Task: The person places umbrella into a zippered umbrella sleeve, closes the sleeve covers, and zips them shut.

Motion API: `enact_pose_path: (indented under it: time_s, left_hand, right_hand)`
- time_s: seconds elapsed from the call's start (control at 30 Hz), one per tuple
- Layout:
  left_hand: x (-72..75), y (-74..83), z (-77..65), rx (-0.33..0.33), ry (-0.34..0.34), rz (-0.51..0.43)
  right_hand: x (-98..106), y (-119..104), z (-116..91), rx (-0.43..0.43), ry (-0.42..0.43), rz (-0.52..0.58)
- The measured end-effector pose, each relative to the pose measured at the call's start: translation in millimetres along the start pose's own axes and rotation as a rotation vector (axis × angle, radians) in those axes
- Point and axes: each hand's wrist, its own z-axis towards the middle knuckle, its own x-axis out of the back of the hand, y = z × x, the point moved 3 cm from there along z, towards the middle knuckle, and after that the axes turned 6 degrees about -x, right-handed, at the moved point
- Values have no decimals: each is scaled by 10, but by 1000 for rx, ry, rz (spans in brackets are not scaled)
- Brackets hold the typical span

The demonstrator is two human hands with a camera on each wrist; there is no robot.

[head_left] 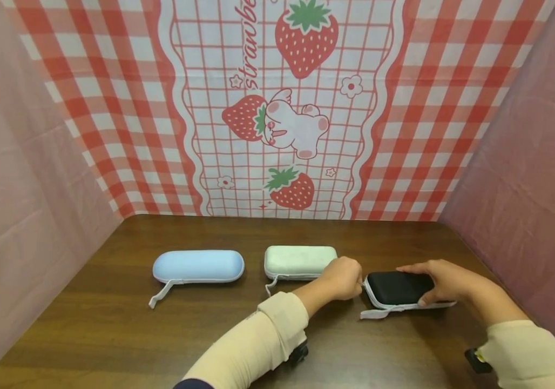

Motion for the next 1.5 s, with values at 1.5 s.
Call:
enact_pose_path:
  time_s: [1.5]
  left_hand:
    - [-83, 338, 39, 103, 8, -47]
  right_hand:
    - [-28, 231, 193, -77, 165, -8]
